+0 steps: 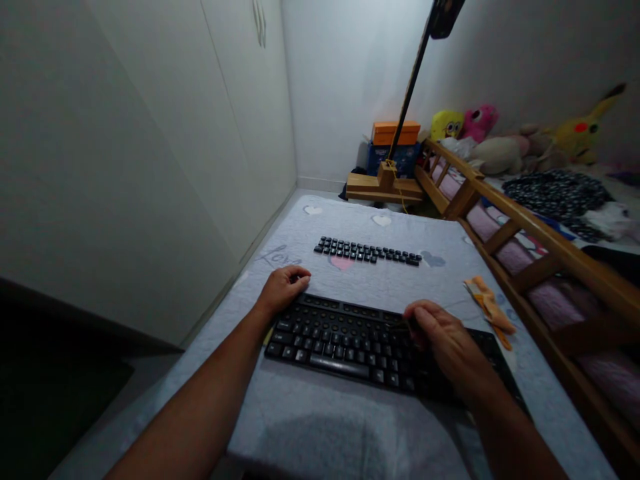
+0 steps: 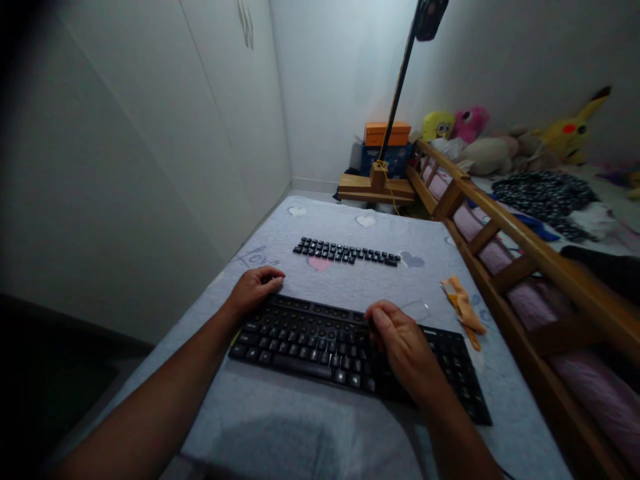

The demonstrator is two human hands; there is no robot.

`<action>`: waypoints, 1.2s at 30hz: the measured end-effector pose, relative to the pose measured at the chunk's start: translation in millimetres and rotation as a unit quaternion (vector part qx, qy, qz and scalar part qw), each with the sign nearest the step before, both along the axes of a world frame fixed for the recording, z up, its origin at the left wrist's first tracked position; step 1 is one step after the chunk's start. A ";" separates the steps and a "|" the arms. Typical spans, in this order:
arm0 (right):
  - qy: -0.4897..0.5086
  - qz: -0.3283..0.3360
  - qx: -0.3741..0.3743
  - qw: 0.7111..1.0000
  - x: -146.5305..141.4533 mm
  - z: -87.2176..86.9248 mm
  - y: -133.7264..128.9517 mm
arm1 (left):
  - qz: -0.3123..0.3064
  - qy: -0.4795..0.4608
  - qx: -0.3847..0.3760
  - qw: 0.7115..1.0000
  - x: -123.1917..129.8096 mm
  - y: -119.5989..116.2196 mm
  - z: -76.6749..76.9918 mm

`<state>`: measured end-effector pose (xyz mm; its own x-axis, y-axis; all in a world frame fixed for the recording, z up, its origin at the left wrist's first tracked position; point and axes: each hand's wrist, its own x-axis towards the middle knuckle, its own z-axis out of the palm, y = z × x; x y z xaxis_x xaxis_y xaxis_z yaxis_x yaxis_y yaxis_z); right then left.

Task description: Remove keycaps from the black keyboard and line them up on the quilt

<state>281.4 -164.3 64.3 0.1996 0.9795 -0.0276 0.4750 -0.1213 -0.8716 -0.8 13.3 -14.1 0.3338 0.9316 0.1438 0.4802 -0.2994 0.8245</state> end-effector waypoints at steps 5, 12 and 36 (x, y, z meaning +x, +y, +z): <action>-0.065 -0.002 0.037 0.997 -14.0 -20.4 -10.5 | -0.004 0.010 0.003 1.000 -1.6 2.0 -3.6; -0.147 0.018 0.103 0.984 -28.9 -25.5 -12.1 | -0.007 0.012 0.003 1.000 -1.7 2.5 -3.0; -0.209 0.065 0.160 0.963 -34.2 -36.3 -14.5 | -0.008 0.012 0.006 1.000 -2.2 4.7 -6.8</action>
<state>247.2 -178.8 28.0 0.0032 0.9416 0.3366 0.7851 0.2061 -0.5841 -3.0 18.1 -20.8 0.3514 0.9246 0.1470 0.4949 -0.3167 0.8091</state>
